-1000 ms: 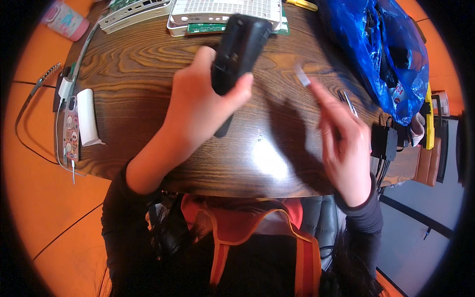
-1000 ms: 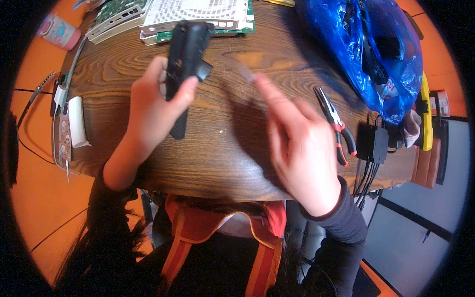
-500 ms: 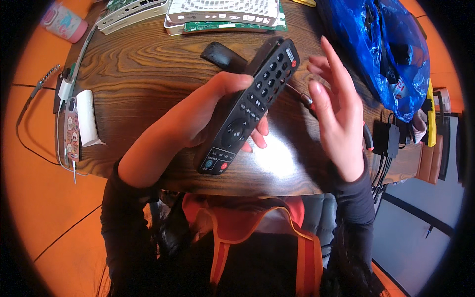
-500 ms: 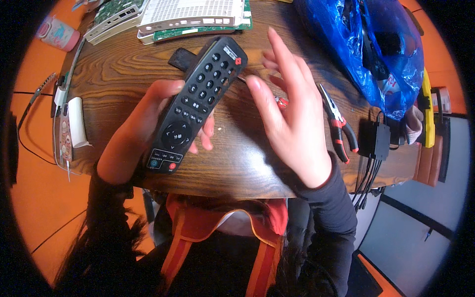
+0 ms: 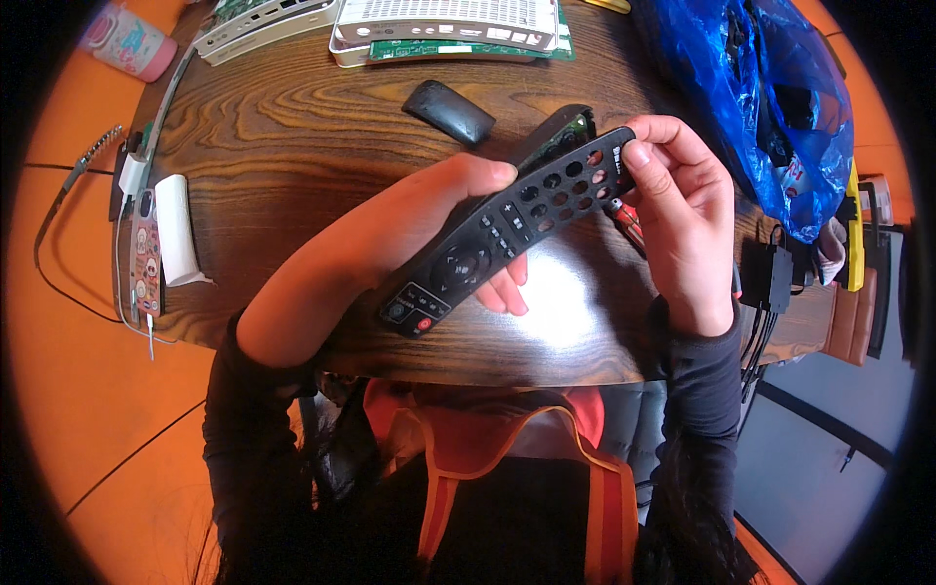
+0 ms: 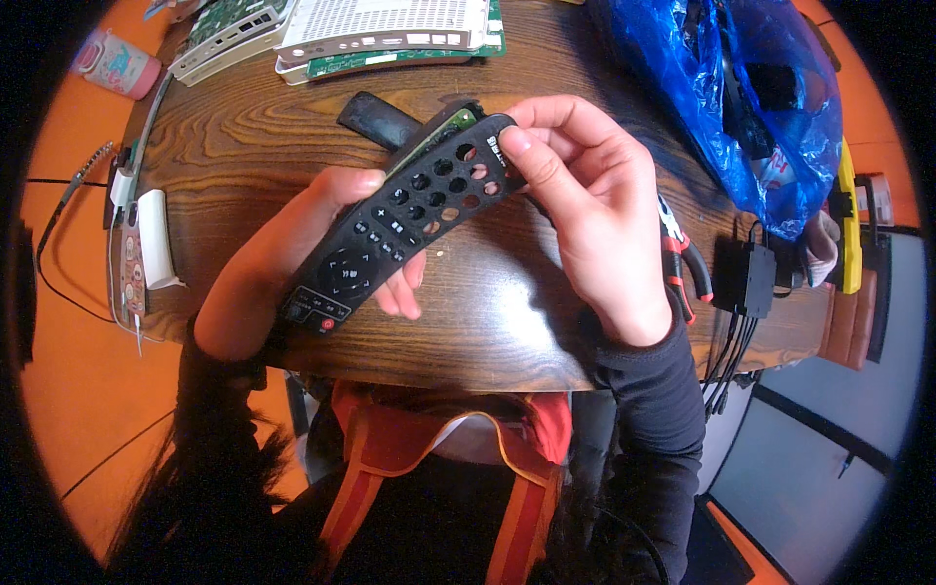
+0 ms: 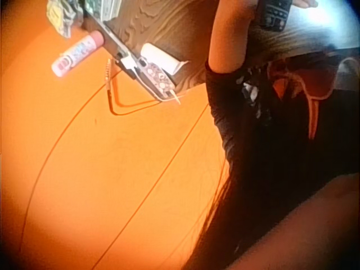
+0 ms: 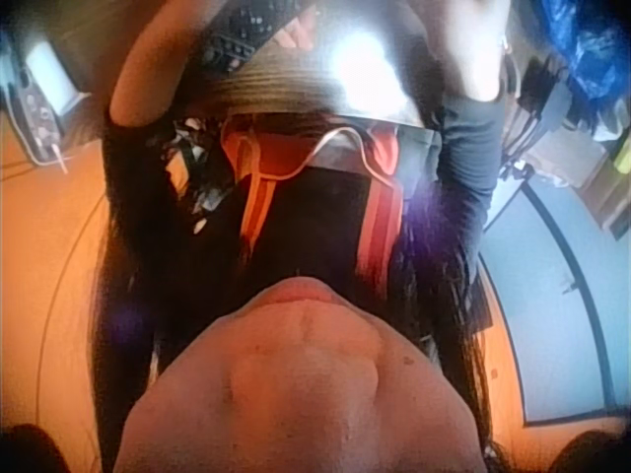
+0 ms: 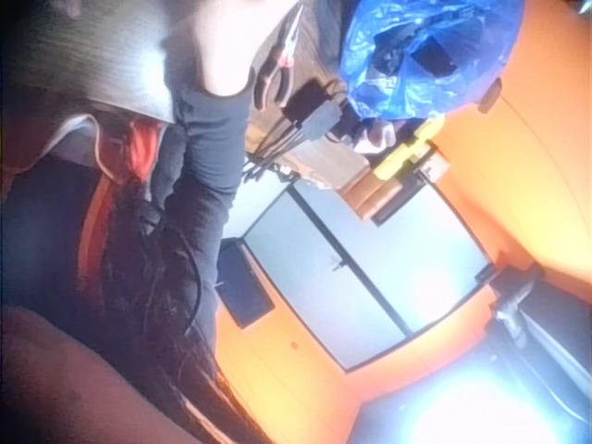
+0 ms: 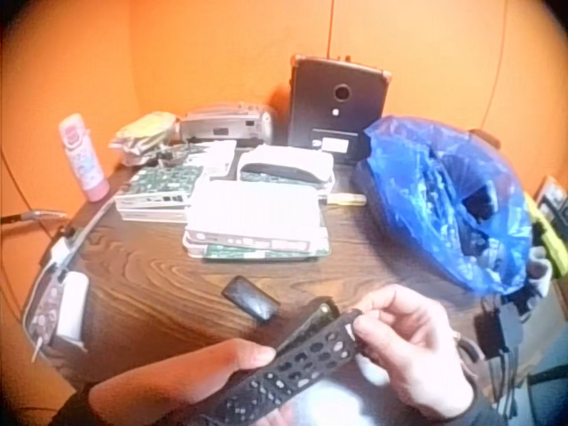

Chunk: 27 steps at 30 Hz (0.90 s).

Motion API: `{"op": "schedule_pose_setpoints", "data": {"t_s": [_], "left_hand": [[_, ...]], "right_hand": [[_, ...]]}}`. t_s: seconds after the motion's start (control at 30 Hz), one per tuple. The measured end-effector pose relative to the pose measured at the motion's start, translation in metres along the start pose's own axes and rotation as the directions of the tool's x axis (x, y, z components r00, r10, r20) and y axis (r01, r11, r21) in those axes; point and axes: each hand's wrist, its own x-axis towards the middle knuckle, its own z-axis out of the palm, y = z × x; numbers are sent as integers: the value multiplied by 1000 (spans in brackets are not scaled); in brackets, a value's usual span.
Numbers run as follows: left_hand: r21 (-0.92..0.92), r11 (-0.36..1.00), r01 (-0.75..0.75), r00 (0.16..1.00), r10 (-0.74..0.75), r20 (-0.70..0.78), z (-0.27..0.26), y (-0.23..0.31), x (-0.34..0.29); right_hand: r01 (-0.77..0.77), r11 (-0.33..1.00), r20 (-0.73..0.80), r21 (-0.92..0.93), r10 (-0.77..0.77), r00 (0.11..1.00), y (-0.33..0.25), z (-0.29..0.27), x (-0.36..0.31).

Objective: The person uses a screwdriver to pry open the battery cover and then the main casing of a black remote control. They remove the battery cover, then carefully separate the two halves of the remote's shell to expose the internal circuit board.

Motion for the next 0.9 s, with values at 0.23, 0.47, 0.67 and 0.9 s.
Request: {"op": "schedule_pose_setpoints", "data": {"t_s": [0.23, 0.47, 0.67, 0.9], "left_hand": [[-103, 991, -85, 988, 97, 119, -1, 0, -5], [12, 990, -139, 980, 136, 146, -5, 0, -3], [-57, 989, -139, 982, 145, 120, 1, -4, -3], [-58, 990, -127, 990, 130, 59, -2, -5, 3]], "right_hand": [[47, 994, 45, 95, -52, 998, -5, -1, 7], [264, 958, 23, -110, -264, 964, -8, 0, 0], [-36, 986, 96, 163, 20, 995, 2, -9, 13], [262, 963, 90, -62, -257, 962, -3, -13, 1]]}}
